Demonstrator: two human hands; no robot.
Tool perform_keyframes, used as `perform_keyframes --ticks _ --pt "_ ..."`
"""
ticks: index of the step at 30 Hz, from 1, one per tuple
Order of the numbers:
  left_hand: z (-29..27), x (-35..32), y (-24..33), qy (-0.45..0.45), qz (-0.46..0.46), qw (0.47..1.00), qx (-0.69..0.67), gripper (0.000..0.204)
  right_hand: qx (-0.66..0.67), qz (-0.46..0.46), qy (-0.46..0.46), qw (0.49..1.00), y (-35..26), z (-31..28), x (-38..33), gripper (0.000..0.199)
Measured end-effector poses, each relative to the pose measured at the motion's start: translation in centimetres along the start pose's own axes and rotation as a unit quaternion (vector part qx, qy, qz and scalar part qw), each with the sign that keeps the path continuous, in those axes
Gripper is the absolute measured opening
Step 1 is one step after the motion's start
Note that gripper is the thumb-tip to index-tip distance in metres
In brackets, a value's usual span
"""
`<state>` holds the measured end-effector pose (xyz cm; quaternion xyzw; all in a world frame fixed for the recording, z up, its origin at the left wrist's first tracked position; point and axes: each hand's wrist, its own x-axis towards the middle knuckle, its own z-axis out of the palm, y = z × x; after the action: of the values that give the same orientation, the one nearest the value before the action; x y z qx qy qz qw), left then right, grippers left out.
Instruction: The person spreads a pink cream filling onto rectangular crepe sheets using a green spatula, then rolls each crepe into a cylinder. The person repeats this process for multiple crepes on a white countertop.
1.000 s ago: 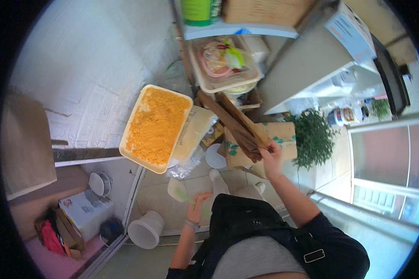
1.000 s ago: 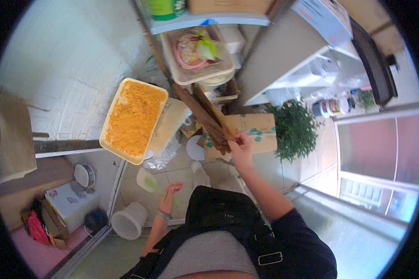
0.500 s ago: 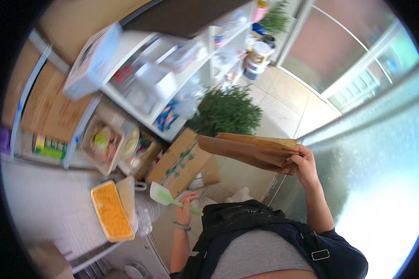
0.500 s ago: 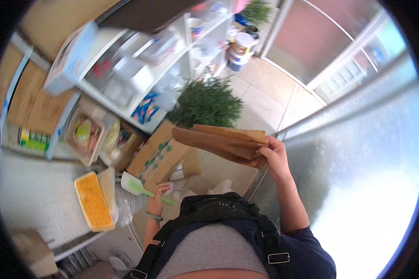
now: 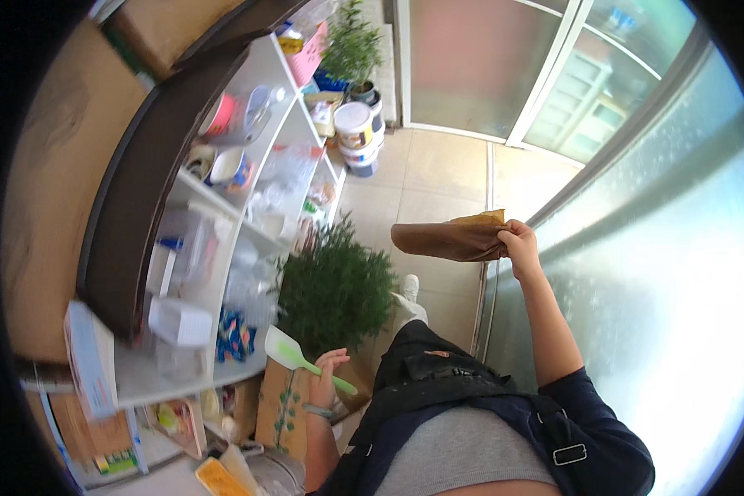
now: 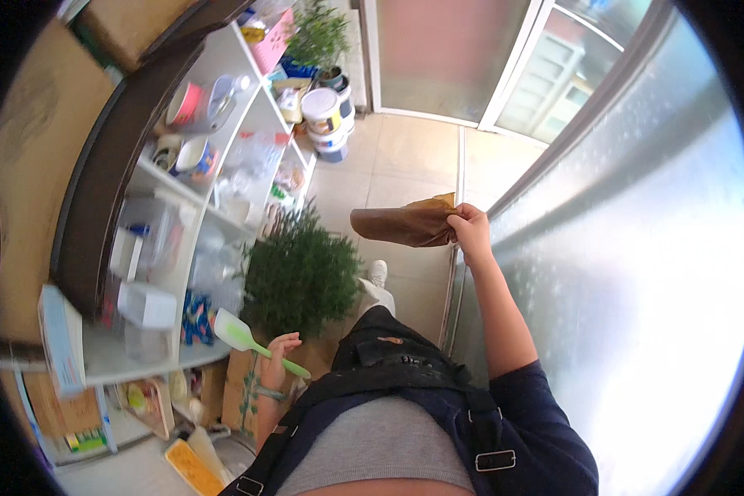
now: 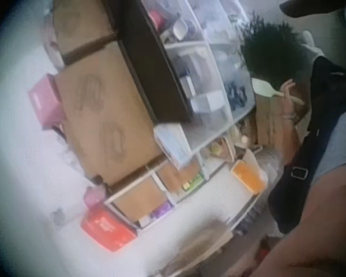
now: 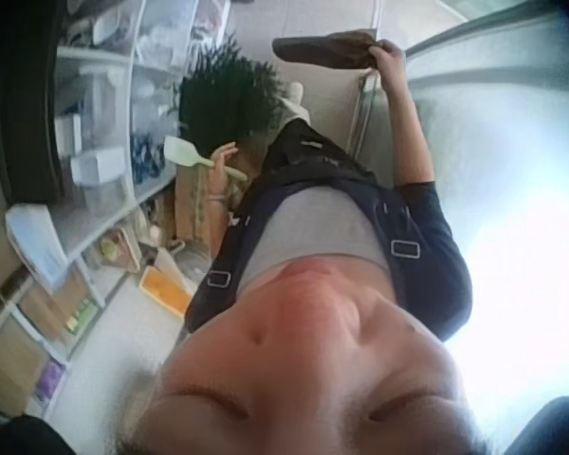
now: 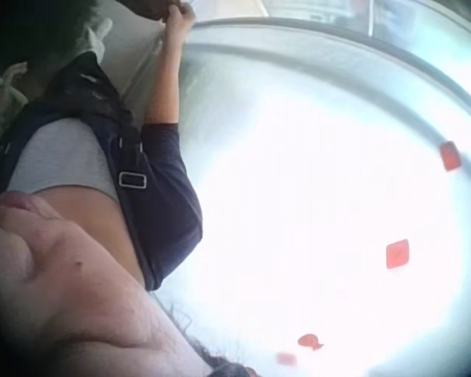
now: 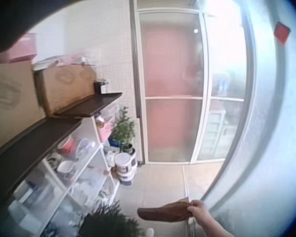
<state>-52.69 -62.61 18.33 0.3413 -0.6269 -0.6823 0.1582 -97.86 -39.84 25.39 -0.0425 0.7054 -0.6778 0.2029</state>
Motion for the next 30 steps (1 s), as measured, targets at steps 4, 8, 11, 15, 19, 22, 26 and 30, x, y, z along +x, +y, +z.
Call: perform_keyframes --ticks 4,8,11,15,19,22,26,30 --pt "3.1 14.0 3.4 -0.043 -0.004 0.998 0.053 0.04 -0.047 -0.006 0.039 0.998 -1.1 0.1 11.4 0.007" --pt "8.1 27.7 9.0 -0.114 0.067 0.983 0.131 0.04 -0.037 0.016 0.086 0.995 -1.1 -1.4 22.0 0.007" --pt "13.2 36.5 13.8 -0.189 0.092 0.964 0.162 0.038 -0.083 0.037 0.159 0.983 0.4 -3.0 29.7 0.008" --pt "21.0 48.6 17.9 -0.269 0.114 0.94 0.177 0.037 -0.059 0.106 0.273 0.954 4.5 -6.1 39.9 0.004" --pt "26.5 57.1 17.7 -0.208 0.164 0.931 0.25 0.038 -0.02 0.154 0.348 0.925 8.0 -11.9 48.7 0.009" --pt "29.8 61.6 17.2 -0.181 0.102 0.945 0.252 0.037 0.001 0.173 0.418 0.892 7.6 -16.8 54.7 0.007" --pt "36.4 69.4 18.1 -0.233 0.085 0.935 0.253 0.037 0.011 0.154 0.473 0.867 5.6 -22.3 58.7 0.006" --pt "47.5 79.1 20.1 -0.315 0.137 0.91 0.233 0.036 0.038 0.182 0.538 0.822 3.7 -29.4 61.9 0.011"
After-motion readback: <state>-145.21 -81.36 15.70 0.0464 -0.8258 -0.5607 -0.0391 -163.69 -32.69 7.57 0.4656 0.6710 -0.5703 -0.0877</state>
